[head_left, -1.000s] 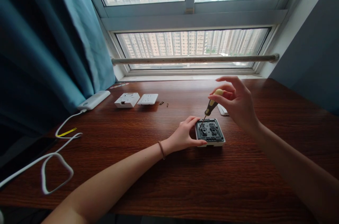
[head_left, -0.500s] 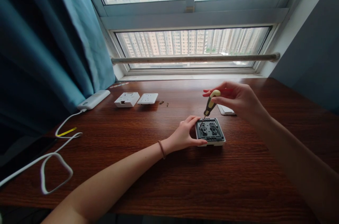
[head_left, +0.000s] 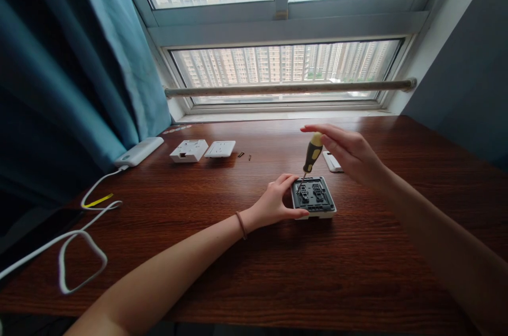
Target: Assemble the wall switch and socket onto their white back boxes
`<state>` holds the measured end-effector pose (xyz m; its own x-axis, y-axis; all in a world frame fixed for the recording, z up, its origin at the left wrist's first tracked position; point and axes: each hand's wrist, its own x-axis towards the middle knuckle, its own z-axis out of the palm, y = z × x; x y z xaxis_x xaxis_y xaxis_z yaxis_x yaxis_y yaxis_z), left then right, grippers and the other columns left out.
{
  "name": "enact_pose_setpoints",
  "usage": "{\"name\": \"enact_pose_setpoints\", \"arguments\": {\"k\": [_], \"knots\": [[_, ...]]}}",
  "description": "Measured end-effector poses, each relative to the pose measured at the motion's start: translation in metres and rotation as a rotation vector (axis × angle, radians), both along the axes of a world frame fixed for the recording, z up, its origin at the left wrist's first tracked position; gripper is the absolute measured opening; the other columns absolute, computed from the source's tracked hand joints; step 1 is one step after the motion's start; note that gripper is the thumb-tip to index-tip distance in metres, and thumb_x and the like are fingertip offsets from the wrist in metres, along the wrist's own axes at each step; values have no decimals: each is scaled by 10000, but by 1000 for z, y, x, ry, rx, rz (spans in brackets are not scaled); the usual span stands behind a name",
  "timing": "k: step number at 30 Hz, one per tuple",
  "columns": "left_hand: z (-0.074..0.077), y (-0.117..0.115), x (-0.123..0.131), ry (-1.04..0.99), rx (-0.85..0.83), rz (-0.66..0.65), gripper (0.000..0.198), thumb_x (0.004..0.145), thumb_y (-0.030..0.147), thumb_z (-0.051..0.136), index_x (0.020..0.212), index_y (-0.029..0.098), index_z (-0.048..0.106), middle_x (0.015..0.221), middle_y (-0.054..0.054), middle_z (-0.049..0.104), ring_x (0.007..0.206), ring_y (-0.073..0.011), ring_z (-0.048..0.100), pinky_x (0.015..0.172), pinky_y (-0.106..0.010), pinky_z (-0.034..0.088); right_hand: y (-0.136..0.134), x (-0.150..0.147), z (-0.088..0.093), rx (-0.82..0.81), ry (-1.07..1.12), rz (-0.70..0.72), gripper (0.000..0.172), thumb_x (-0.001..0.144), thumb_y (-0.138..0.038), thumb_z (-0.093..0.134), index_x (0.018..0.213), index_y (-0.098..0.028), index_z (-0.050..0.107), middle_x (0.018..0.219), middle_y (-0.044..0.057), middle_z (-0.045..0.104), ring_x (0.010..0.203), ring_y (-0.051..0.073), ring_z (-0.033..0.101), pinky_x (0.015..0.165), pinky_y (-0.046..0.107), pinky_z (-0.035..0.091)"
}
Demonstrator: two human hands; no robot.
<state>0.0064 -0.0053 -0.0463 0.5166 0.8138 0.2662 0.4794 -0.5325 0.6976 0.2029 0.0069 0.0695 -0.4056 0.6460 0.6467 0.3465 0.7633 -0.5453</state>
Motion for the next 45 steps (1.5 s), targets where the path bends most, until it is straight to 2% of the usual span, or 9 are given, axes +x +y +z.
{"name": "enact_pose_setpoints", "arguments": {"k": [4, 8, 14, 17, 22, 29, 35, 41, 45], "knots": [[0, 0, 0, 2, -6, 3, 784, 587, 526, 716, 1253, 216, 442, 1240, -90, 485, 1156, -279, 462, 1020, -412, 354, 2, -1, 2, -277, 208, 78, 108, 800, -280, 606, 826, -180, 638, 944, 64, 692, 887, 199, 640, 778, 362, 520], [2, 0, 0, 6, -9, 4, 782, 591, 519, 717, 1256, 215, 440, 1245, -91, 483, 1155, -280, 463, 1021, -416, 352, 7, -8, -8, -429, 423, 133, 230, 675, -294, 727, 687, -186, 524, 758, 26, 686, 694, 161, 649, 650, 325, 542], [3, -1, 0, 11, -8, 0, 786, 591, 514, 721, 1264, 226, 435, 1242, -89, 482, 1150, -280, 466, 1017, -418, 351, 6, -10, -23, 25, 301, -195, 110, 751, -299, 666, 833, -234, 634, 648, -32, 532, 601, 121, 544, 612, 288, 483], [3, 0, 0, 5, -2, -5, 782, 595, 517, 717, 1262, 218, 439, 1240, -92, 485, 1142, -277, 470, 1018, -413, 352, 4, -6, -22, 208, 131, -179, 118, 828, -295, 569, 877, -219, 646, 760, 12, 575, 673, 138, 560, 682, 310, 474], [1, 0, 0, 0, -3, -2, 779, 595, 526, 712, 1256, 215, 444, 1246, -92, 484, 1158, -280, 458, 1027, -415, 343, 2, -1, -9, -14, 35, 103, 324, 923, -244, 365, 1219, -240, 498, 1191, 62, 574, 1092, 191, 525, 909, 383, 432], [1, 0, 0, 10, -18, 5, 791, 593, 524, 713, 1272, 232, 431, 1258, -95, 473, 1165, -286, 452, 1029, -422, 336, 12, -3, -14, -234, 270, 68, 199, 803, -295, 607, 967, -183, 624, 851, 40, 684, 795, 174, 646, 747, 338, 530], [1, 0, 0, 6, -34, 3, 798, 588, 514, 720, 1278, 234, 432, 1268, -100, 461, 1159, -294, 457, 1031, -431, 330, 15, -2, -23, 65, 180, -151, 236, 754, -322, 671, 980, -254, 656, 746, -7, 617, 731, 158, 591, 755, 336, 498], [0, 1, -1, -9, -28, -6, 790, 595, 513, 716, 1273, 222, 434, 1261, -95, 468, 1160, -285, 459, 1034, -426, 335, 8, 2, -8, -17, 64, 120, 307, 917, -300, 417, 1190, -253, 549, 1109, 63, 619, 1028, 197, 568, 888, 388, 461], [1, 2, 0, -20, -34, -2, 779, 589, 513, 720, 1261, 229, 446, 1247, -90, 480, 1154, -282, 467, 1025, -418, 348, 5, 2, -2, -189, 107, 214, 301, 902, -301, 456, 1173, -218, 558, 1031, 63, 668, 968, 196, 611, 856, 393, 499]]}}
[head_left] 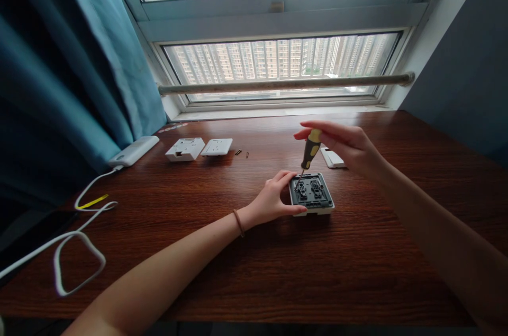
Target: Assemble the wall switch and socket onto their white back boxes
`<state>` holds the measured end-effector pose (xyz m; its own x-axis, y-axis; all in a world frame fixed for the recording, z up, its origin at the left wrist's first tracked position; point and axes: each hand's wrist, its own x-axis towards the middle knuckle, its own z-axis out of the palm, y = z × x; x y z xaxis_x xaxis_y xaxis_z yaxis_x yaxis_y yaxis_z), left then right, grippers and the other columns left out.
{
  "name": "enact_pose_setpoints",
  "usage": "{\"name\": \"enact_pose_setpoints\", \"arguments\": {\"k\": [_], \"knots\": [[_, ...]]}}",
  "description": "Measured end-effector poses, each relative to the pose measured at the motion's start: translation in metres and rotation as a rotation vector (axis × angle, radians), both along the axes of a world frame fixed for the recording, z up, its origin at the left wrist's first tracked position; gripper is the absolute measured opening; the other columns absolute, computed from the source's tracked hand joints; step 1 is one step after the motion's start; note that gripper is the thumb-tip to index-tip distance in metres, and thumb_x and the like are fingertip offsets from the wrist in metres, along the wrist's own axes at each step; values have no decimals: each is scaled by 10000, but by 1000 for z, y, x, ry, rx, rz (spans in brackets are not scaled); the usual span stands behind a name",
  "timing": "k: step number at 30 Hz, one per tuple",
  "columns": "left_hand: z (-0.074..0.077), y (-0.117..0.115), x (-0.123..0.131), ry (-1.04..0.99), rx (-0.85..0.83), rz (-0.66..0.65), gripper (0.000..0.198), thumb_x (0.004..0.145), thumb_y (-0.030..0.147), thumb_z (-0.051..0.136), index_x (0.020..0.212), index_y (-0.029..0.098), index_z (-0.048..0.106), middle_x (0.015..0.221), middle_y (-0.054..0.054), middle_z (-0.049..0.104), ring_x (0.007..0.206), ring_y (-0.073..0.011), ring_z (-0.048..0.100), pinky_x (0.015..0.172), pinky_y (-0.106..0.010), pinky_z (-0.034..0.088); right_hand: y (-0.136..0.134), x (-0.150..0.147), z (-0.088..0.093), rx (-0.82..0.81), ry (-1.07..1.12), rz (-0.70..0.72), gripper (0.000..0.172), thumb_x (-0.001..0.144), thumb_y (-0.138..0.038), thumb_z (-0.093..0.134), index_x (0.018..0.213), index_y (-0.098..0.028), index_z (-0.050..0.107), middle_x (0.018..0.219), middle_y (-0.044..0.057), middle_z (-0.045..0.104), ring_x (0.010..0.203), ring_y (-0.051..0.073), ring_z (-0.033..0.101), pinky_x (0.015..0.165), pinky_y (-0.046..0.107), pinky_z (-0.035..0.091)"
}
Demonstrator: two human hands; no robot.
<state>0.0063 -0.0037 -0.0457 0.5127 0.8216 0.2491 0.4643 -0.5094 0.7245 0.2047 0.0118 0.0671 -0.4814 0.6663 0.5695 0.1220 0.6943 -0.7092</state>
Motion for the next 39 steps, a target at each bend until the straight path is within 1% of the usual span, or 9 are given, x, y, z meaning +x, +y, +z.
{"name": "enact_pose_setpoints", "arguments": {"k": [9, 13, 17, 20, 22, 26, 32, 37, 39], "knots": [[2, -1, 1, -9, 7, -8, 733, 606, 506, 713, 1239, 232, 464, 1223, -79, 494, 1132, -268, 486, 1013, -409, 365, 0, -3, -3, -67, 81, -37, 186, 841, -272, 563, 999, -185, 607, 855, 36, 685, 830, 170, 655, 793, 346, 545], [2, -1, 1, -1, 7, -8, 730, 607, 506, 712, 1237, 232, 465, 1225, -79, 490, 1129, -269, 488, 1015, -413, 361, 2, -7, -12, 5, 131, -257, 190, 722, -317, 693, 843, -190, 619, 777, 4, 645, 733, 164, 646, 722, 333, 556], [2, -1, 1, 8, 3, 6, 731, 603, 501, 717, 1235, 232, 467, 1230, -80, 483, 1132, -273, 484, 1015, -411, 359, -2, -13, -19, 127, 132, -390, 264, 716, -319, 705, 950, -224, 627, 757, -17, 608, 649, 130, 601, 639, 292, 538], [3, -2, 1, 13, 8, 7, 722, 609, 500, 714, 1232, 231, 470, 1223, -74, 485, 1133, -265, 480, 1011, -396, 364, -8, -15, -16, 211, 61, -337, 215, 797, -309, 624, 997, -232, 640, 835, 8, 618, 710, 135, 602, 648, 280, 528], [3, -2, 1, 18, 9, 7, 723, 613, 507, 709, 1235, 230, 468, 1215, -73, 490, 1129, -261, 481, 1007, -390, 367, -11, -14, -11, 238, 26, -255, 226, 863, -283, 530, 1061, -227, 624, 947, 39, 625, 834, 158, 612, 733, 304, 526], [2, -2, 1, 29, 16, 17, 744, 610, 522, 704, 1244, 218, 460, 1217, -81, 487, 1138, -267, 473, 1009, -394, 363, -12, -12, 0, 116, 46, -112, 235, 896, -233, 469, 1063, -198, 630, 1097, 75, 626, 1038, 197, 574, 907, 370, 473], [-1, 0, 1, 31, 19, 7, 780, 610, 530, 700, 1271, 212, 435, 1252, -85, 471, 1152, -272, 462, 1028, -397, 343, -2, -12, -9, -256, 321, -35, 129, 776, -279, 648, 835, -167, 622, 864, 50, 688, 825, 179, 652, 791, 367, 530], [-2, 0, 1, 34, 22, 8, 778, 608, 533, 699, 1268, 216, 435, 1246, -82, 473, 1135, -271, 473, 1023, -404, 351, 3, -16, -18, -246, 425, -91, 270, 702, -251, 715, 957, -230, 628, 774, -20, 625, 773, 150, 630, 730, 324, 529], [-2, 0, 1, 34, 23, 9, 772, 607, 532, 700, 1262, 218, 438, 1241, -80, 477, 1129, -272, 476, 1020, -406, 355, 3, -17, -19, -189, 411, -125, 231, 702, -250, 712, 926, -227, 659, 799, -13, 606, 739, 135, 608, 682, 299, 525]]}}
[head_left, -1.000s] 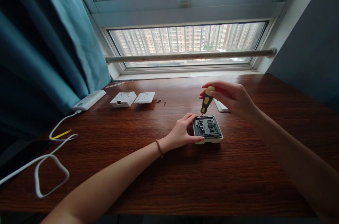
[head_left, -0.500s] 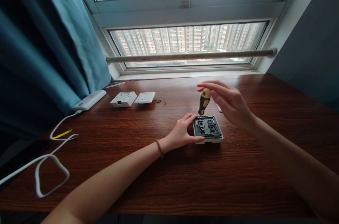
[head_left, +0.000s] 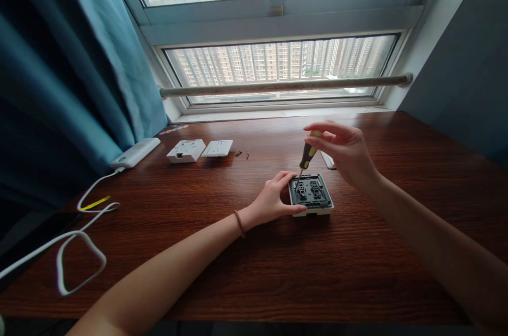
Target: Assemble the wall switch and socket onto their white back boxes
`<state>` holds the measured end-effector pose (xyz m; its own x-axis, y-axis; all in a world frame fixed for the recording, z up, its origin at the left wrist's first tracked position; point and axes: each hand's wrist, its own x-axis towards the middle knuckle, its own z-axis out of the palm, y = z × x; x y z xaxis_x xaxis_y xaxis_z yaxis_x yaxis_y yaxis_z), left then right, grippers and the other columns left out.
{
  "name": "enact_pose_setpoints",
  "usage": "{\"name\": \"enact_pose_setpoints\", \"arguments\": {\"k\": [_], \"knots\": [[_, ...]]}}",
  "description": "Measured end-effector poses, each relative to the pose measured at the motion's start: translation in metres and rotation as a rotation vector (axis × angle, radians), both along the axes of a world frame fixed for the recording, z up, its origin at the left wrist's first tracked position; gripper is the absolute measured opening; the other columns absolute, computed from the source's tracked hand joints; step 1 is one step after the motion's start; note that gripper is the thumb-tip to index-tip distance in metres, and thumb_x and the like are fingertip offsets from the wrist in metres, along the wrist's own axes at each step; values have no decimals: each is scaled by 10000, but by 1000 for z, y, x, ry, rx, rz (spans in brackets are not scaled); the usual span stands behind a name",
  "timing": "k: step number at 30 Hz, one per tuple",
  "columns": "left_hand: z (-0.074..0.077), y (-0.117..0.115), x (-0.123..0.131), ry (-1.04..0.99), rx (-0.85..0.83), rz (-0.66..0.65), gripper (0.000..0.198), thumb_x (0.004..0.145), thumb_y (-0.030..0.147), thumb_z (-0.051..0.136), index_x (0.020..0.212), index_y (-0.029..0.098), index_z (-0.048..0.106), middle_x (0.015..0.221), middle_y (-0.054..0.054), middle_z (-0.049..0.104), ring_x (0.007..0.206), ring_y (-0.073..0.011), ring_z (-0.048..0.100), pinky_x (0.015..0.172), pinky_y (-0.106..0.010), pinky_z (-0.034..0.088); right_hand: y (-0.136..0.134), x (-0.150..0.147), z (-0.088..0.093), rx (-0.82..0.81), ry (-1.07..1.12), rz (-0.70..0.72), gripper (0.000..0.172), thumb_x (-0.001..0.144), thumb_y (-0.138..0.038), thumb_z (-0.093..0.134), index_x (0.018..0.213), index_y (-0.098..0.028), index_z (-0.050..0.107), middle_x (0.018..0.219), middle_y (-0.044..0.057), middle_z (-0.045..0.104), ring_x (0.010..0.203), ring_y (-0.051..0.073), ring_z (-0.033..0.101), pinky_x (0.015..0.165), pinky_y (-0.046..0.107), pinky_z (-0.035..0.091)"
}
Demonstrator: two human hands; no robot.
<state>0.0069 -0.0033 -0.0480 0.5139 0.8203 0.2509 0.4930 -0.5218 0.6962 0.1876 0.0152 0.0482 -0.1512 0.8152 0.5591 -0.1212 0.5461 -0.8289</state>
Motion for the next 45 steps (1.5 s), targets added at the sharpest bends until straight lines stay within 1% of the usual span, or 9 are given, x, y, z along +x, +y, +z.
{"name": "enact_pose_setpoints", "arguments": {"k": [7, 10, 16, 21, 25, 30, 34, 39, 45], "knots": [[0, 0, 0, 7, -6, 7, 764, 615, 536, 693, 1262, 221, 436, 1249, -79, 472, 1130, -270, 475, 1024, -397, 354, -2, 2, -3, 259, -258, -297, 178, 787, -300, 627, 937, -210, 662, 858, 22, 583, 739, 142, 591, 696, 314, 525], [0, 0, 0, 9, -4, 8, 767, 615, 536, 693, 1263, 218, 435, 1247, -77, 473, 1131, -267, 473, 1025, -393, 353, -4, 6, 5, 379, -402, -220, 216, 855, -256, 529, 1038, -203, 631, 1053, 73, 601, 952, 185, 583, 848, 360, 494], [-1, -1, 0, 3, 3, 11, 764, 608, 535, 698, 1254, 217, 441, 1244, -74, 477, 1131, -263, 472, 1024, -389, 352, -7, 12, 18, 90, -283, 95, 184, 809, -255, 604, 970, -167, 610, 903, 58, 681, 894, 195, 650, 841, 389, 532], [-1, -1, 0, -6, 8, 16, 740, 608, 519, 706, 1239, 227, 455, 1232, -69, 484, 1129, -258, 474, 1016, -389, 357, -11, 6, 12, 66, -286, -40, 222, 686, -312, 725, 778, -175, 578, 775, 9, 643, 734, 167, 649, 685, 337, 577], [0, -1, 1, -8, 15, 10, 731, 612, 508, 708, 1238, 227, 456, 1235, -68, 483, 1143, -257, 464, 1015, -387, 357, -18, -4, 8, 153, -325, -226, 259, 714, -287, 703, 941, -211, 605, 757, -16, 556, 690, 126, 598, 575, 254, 553], [2, -2, 1, -5, 8, 12, 737, 612, 504, 710, 1249, 237, 455, 1223, -70, 489, 1129, -264, 474, 1011, -401, 357, -25, -7, 12, 342, -482, -222, 191, 808, -252, 599, 994, -217, 624, 805, 8, 521, 719, 125, 564, 612, 260, 540], [1, -2, 1, -10, 6, 11, 752, 608, 509, 710, 1258, 232, 451, 1231, -76, 482, 1141, -269, 467, 1021, -410, 347, -23, 2, 19, 454, -625, -124, 268, 872, -177, 466, 1132, -191, 529, 1064, 91, 561, 925, 180, 567, 796, 348, 505], [1, -2, 1, -32, 0, 11, 756, 601, 509, 714, 1254, 228, 459, 1230, -82, 486, 1149, -277, 464, 1026, -425, 341, -19, 11, 22, 312, -611, 21, 249, 890, -168, 424, 1122, -194, 510, 1053, 77, 641, 956, 185, 607, 836, 359, 501], [2, -4, 2, -25, 8, 20, 737, 603, 499, 718, 1241, 225, 468, 1229, -76, 493, 1136, -273, 477, 1019, -414, 348, -24, 6, 19, 217, -545, -176, 136, 784, -245, 613, 883, -175, 549, 804, 44, 673, 745, 181, 661, 694, 326, 550]]}}
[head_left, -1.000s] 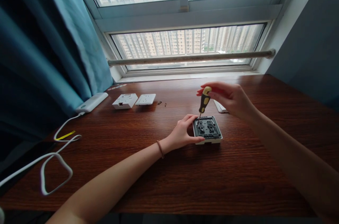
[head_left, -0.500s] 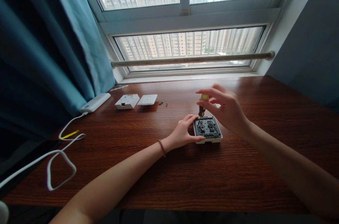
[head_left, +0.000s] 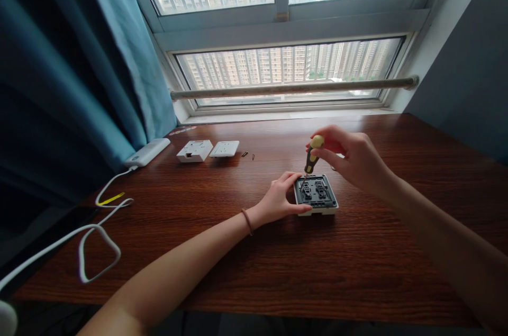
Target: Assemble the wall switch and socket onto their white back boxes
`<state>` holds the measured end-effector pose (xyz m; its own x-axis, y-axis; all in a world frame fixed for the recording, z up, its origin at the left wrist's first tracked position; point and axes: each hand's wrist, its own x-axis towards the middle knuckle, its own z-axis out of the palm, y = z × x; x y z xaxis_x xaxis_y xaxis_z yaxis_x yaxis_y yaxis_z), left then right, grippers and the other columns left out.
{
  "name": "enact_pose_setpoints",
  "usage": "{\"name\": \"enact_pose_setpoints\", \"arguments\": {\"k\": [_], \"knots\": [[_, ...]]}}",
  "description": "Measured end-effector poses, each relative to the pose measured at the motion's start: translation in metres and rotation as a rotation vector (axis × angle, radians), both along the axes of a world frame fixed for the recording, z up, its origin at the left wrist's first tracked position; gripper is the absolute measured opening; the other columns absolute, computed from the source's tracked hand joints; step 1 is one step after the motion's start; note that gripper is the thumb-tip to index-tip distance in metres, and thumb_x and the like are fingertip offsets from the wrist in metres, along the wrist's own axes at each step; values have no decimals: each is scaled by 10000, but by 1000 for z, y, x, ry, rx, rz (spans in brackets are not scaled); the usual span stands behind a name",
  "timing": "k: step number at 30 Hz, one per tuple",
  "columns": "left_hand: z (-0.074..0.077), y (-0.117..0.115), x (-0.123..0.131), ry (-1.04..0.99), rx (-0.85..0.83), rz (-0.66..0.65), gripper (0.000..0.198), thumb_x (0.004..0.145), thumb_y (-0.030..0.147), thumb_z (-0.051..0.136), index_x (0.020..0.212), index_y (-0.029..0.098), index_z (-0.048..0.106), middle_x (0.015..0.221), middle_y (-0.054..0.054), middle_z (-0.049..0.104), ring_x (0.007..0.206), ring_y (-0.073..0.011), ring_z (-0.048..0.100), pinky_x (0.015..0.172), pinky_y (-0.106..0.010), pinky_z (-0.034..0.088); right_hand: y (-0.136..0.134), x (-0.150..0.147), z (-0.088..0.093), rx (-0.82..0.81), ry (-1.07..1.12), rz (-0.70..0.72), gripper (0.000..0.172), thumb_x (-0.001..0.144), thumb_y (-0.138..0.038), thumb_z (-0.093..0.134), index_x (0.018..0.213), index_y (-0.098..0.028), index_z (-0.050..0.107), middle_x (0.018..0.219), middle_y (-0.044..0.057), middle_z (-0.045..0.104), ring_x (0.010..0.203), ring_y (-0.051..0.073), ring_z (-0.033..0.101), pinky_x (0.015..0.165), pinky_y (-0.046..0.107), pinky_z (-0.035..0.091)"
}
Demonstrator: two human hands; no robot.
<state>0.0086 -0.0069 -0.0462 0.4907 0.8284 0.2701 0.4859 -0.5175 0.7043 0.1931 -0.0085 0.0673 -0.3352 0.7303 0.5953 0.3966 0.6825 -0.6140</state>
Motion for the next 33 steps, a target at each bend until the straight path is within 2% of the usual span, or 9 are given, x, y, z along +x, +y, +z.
{"name": "enact_pose_setpoints", "arguments": {"k": [4, 8, 12, 14, 18, 22, 24, 27, 33], "knots": [[1, -2, 0, 21, 5, 17, 722, 608, 503, 712, 1230, 224, 474, 1219, -72, 492, 1134, -274, 475, 1009, -416, 353, -5, -7, -5, 48, 24, -149, 213, 724, -300, 687, 774, -179, 519, 707, 21, 637, 630, 161, 632, 601, 304, 547], [3, -2, 0, 32, 1, 17, 725, 609, 504, 710, 1233, 222, 474, 1208, -77, 494, 1119, -278, 479, 999, -423, 359, -8, -14, -9, 94, 29, -177, 258, 751, -310, 670, 948, -192, 552, 769, 13, 612, 641, 141, 598, 619, 309, 540], [4, -1, 0, 32, -10, 10, 716, 602, 496, 718, 1228, 234, 490, 1212, -80, 487, 1113, -286, 475, 1000, -438, 350, -9, -15, -6, 154, -33, -38, 178, 812, -255, 595, 983, -204, 587, 842, 32, 580, 738, 145, 571, 668, 303, 533], [3, 0, 0, 33, -9, 4, 722, 602, 501, 716, 1232, 233, 486, 1211, -83, 487, 1118, -286, 471, 999, -441, 349, -8, -11, -3, 140, -69, 50, 206, 825, -234, 568, 1028, -198, 571, 889, 47, 580, 807, 159, 568, 719, 320, 532], [0, 1, -1, 28, -9, 5, 724, 602, 508, 713, 1230, 229, 484, 1220, -86, 484, 1126, -284, 470, 996, -434, 356, -1, 0, -3, -2, -63, 277, 354, 835, -176, 525, 1183, -206, 468, 1151, 86, 538, 1053, 187, 534, 877, 342, 505], [-1, 1, 0, 15, -11, 10, 728, 597, 501, 720, 1229, 229, 482, 1222, -80, 486, 1119, -281, 478, 1004, -429, 354, 9, 5, -9, -162, 29, 401, 330, 858, -167, 480, 1181, -215, 430, 1080, 71, 606, 1031, 185, 584, 887, 370, 512], [-1, 1, 0, 13, -7, 10, 746, 599, 504, 717, 1244, 226, 466, 1234, -80, 483, 1136, -282, 468, 1015, -425, 346, 13, 3, -14, -172, 96, 334, 293, 840, -202, 524, 1121, -206, 440, 959, 53, 643, 932, 188, 632, 833, 373, 540], [0, 0, 0, 16, -8, 8, 779, 601, 524, 707, 1265, 215, 442, 1255, -83, 475, 1146, -282, 463, 1022, -420, 342, 17, -3, -23, -118, 171, 130, 306, 770, -263, 627, 1014, -200, 454, 840, 29, 641, 790, 186, 660, 730, 353, 571], [1, -1, 0, 6, -6, 5, 771, 597, 508, 716, 1263, 228, 446, 1246, -83, 484, 1148, -287, 463, 1021, -435, 338, 11, -16, -35, 53, 181, -255, 374, 685, -363, 705, 855, -217, 406, 706, -6, 594, 565, 146, 605, 483, 272, 534]]}}
